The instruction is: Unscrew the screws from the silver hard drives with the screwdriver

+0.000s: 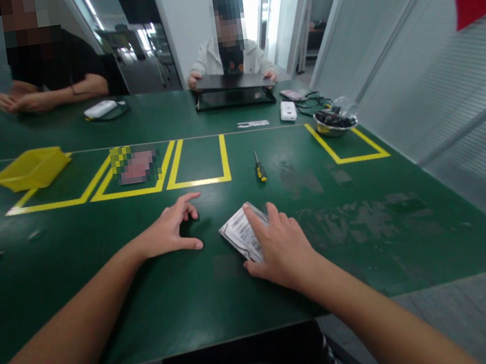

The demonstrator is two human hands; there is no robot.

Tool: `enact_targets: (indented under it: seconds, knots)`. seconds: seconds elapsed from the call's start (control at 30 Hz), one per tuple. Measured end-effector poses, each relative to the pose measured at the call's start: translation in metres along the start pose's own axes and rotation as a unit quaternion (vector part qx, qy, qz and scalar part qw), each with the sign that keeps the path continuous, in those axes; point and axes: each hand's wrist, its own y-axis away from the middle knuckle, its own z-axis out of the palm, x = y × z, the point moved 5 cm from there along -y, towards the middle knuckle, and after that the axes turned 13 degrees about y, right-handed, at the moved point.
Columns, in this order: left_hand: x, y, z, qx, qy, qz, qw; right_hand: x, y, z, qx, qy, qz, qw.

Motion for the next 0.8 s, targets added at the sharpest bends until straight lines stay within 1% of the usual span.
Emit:
enact_targets:
  seconds: [0.17,0.33,0.53,0.7,0.8]
  knots:
    - [-0.001,0.000,0.000,0.000,0.000,0.002,1.000,0.032,0.014,0.009,-0.019,-0.004,0.013,1.000]
    - [0.001,0.000,-0.001,-0.004,-0.016,0.002,1.000,0.075,0.025,0.021,-0.011,-0.002,0.031,0.999]
    - [0.003,-0.003,0.000,-0.007,-0.040,0.014,0.999,0.142,0.034,0.040,-0.022,-0.002,0.082,0.996]
    - [0.006,-0.004,0.001,-0.010,-0.056,0.023,0.998,0.206,0.037,0.054,-0.050,-0.013,0.163,0.985]
    - [0.008,-0.004,0.000,-0.014,-0.062,0.018,0.998,0.242,0.038,0.061,-0.051,-0.032,0.200,0.978]
